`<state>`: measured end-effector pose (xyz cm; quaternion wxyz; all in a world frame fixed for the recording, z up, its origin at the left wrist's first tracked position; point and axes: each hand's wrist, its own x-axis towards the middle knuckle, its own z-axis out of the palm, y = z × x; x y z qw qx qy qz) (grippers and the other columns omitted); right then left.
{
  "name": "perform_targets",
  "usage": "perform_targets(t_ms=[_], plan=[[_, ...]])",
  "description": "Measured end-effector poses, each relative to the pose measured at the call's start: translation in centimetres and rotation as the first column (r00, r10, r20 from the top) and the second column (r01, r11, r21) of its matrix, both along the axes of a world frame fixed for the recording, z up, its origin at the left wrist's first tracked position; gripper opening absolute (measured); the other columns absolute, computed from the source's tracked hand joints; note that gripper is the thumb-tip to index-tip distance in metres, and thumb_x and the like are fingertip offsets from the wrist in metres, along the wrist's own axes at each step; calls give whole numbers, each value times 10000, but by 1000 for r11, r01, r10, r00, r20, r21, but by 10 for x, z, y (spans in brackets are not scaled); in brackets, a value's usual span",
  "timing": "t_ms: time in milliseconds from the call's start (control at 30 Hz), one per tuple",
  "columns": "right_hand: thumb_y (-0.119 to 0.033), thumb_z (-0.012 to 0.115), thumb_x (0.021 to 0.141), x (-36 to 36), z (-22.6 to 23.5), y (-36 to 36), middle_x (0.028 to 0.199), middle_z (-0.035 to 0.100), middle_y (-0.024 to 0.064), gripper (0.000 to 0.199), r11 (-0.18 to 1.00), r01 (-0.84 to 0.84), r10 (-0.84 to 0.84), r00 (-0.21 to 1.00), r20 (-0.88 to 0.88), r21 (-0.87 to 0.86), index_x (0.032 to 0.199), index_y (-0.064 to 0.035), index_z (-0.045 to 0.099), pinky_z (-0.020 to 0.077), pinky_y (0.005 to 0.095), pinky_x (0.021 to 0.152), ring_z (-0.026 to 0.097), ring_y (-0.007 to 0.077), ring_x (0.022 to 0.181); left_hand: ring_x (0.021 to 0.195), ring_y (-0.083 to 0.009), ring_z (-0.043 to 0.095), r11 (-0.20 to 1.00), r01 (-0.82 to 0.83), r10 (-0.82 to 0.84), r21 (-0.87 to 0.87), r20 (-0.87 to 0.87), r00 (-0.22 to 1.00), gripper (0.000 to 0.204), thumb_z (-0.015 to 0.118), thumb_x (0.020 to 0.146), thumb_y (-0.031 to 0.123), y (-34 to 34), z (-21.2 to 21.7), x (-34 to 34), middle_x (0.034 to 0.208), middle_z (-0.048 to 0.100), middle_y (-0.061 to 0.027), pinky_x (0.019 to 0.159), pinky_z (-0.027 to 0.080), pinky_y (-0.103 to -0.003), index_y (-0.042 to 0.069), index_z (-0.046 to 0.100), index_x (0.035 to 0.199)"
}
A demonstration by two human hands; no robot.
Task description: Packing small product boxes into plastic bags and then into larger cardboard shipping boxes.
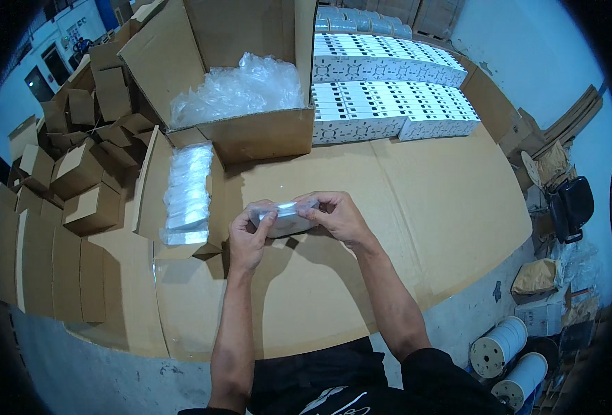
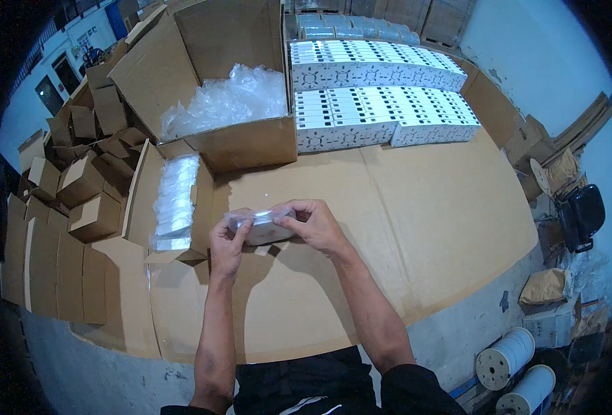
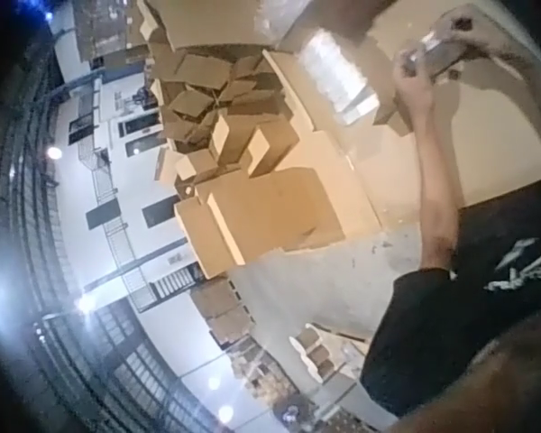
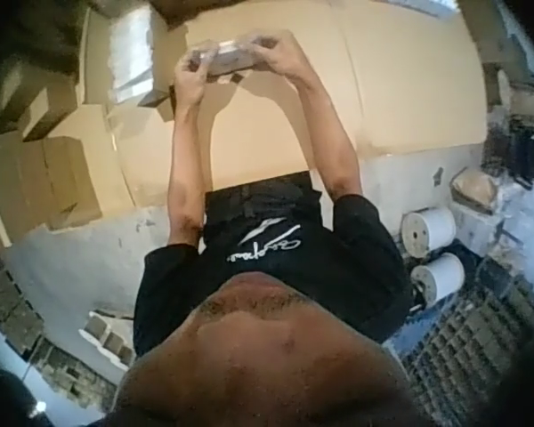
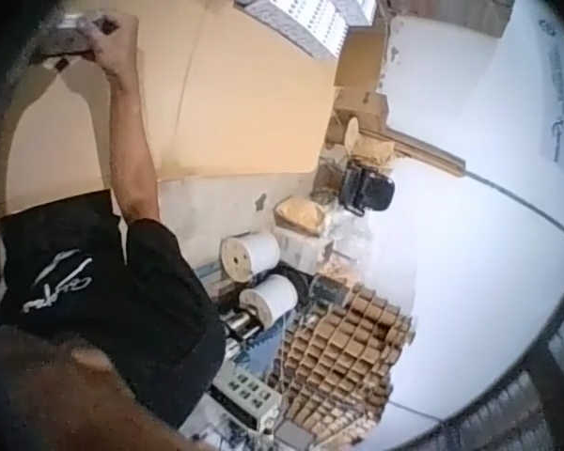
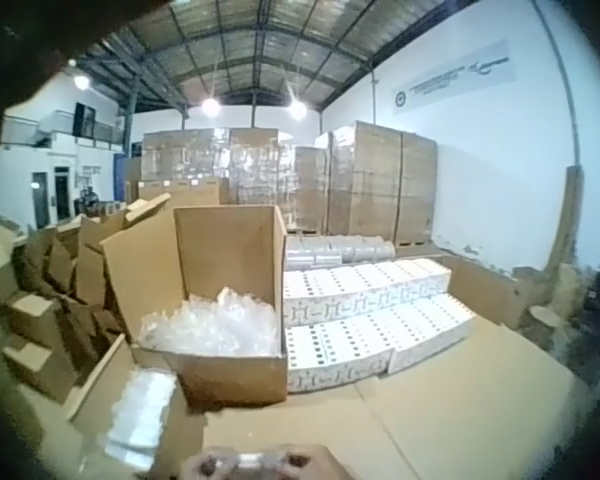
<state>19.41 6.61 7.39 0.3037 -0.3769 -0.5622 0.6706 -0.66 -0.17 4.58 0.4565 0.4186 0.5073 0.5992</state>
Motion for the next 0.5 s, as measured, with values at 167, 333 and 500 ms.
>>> perform_targets(t_ms=[167, 333, 500], plan=[[-35, 736, 921, -7, -14, 3, 1064, 740, 109, 132, 985, 69, -45, 988, -147, 159, 874, -15, 614, 533, 321, 899, 642, 127, 983, 937, -88, 592, 989, -58, 53, 136, 37, 998, 115, 759, 948, 128, 3, -9, 0, 1047, 660, -27, 825, 485, -256, 41, 689, 971], [5, 707, 915, -12, -20, 1, 1068, 717, 115, 231, 983, 92, -60, 978, -199, 160, 852, -60, 495, 521, 324, 918, 627, 131, 1016, 919, -87, 572, 990, -95, 81, 104, 135, 988, 195, 765, 944, 130, 5, -18, 4, 1044, 649, -41, 824, 469, -251, 62, 586, 908], [34, 670, 913, -16, -15, -2, 1111, 687, 119, 198, 988, 95, -73, 982, -173, 124, 975, -54, 504, 504, 332, 957, 632, 151, 1061, 902, -84, 565, 986, -120, 98, 113, 190, 977, 209, 753, 952, 120, 6, -21, 6, 1018, 640, -41, 818, 463, -245, 70, 553, 916]])
